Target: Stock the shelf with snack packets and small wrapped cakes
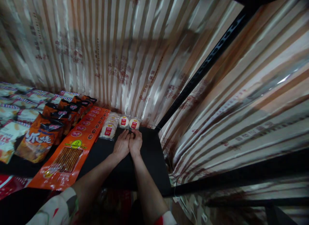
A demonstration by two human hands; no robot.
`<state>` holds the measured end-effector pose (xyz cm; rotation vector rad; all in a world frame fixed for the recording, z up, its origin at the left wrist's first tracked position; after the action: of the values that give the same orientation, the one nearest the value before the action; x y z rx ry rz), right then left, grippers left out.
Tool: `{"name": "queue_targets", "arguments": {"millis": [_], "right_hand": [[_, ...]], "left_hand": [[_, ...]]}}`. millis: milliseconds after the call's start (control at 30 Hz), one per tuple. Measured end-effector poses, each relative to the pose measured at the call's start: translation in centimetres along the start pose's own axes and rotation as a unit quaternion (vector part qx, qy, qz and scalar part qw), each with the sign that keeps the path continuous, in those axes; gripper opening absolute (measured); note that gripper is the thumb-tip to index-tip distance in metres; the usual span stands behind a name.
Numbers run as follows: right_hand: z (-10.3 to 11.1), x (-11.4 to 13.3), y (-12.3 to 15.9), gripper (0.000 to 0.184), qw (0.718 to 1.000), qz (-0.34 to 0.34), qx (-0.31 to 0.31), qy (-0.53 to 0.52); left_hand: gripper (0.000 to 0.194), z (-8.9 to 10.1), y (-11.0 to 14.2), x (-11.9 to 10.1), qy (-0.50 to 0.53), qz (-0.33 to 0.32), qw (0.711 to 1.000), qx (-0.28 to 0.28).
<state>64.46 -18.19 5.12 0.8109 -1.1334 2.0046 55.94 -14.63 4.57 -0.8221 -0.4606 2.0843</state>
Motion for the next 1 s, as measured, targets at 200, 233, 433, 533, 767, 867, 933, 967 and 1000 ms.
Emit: {"name": "queue_targets", "arguments": {"millis": [200, 233, 433, 533, 767, 867, 933, 967, 1000], "right_hand": [[2.0, 2.0, 4.0, 0.027, 0.999, -0.022, 0.017, -0.023], [2.5, 2.4, 4.8, 0.028, 0.999, -0.024, 0.018, -0.030], [4.8, 4.2, 10.2, 0.031, 0.996, -0.035, 0.022, -0.073], [5.9, 5.1, 12.9, 0.032, 0.997, -0.021, 0.024, -0.077], [7.5, 7.3, 20.4, 0.035, 0.992, 0.056, 0.061, -0.094], [6.6, 6.7, 23.6, 0.034, 0.986, 0.058, 0.119, -0.106], [5.6, 5.7, 25.3, 0.034, 0.983, 0.038, 0.150, -0.098], [5.1, 5.2, 25.9, 0.034, 0.982, 0.027, 0.162, -0.094], [4.5, 4.7, 26.4, 0.034, 0.980, 0.020, 0.175, -0.091]], "left_hand": [[0.039, 2.6, 3.5, -0.5, 0.026, 0.006, 1.000, 0.005], [0.040, 3.0, 4.2, -0.6, 0.032, 0.007, 0.999, 0.007], [0.038, 5.9, 9.1, -1.4, 0.067, 0.010, 0.998, 0.000], [0.036, 7.6, 11.5, -1.9, 0.081, -0.004, 0.997, -0.015], [0.032, 9.3, 19.4, -0.6, 0.097, 0.026, 0.995, 0.022], [0.036, 9.2, 23.2, 1.2, 0.105, 0.086, 0.990, 0.033], [0.040, 9.2, 25.1, 2.2, 0.116, 0.107, 0.987, 0.022], [0.042, 9.2, 25.7, 2.6, 0.122, 0.116, 0.986, 0.018], [0.042, 9.2, 26.1, 3.1, 0.126, 0.128, 0.984, 0.016]]}}
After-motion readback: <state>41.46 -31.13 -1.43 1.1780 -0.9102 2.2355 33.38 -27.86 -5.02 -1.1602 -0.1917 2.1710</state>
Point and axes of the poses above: each hand's wrist, its own y-axis away from the middle knuckle, its own z-axis out of the back of the hand, x = y × z, the point moved 7 cm from there along -y, towards the middle knuckle, and after that the axes turned 9 degrees about -x, right-handed, at the moved point
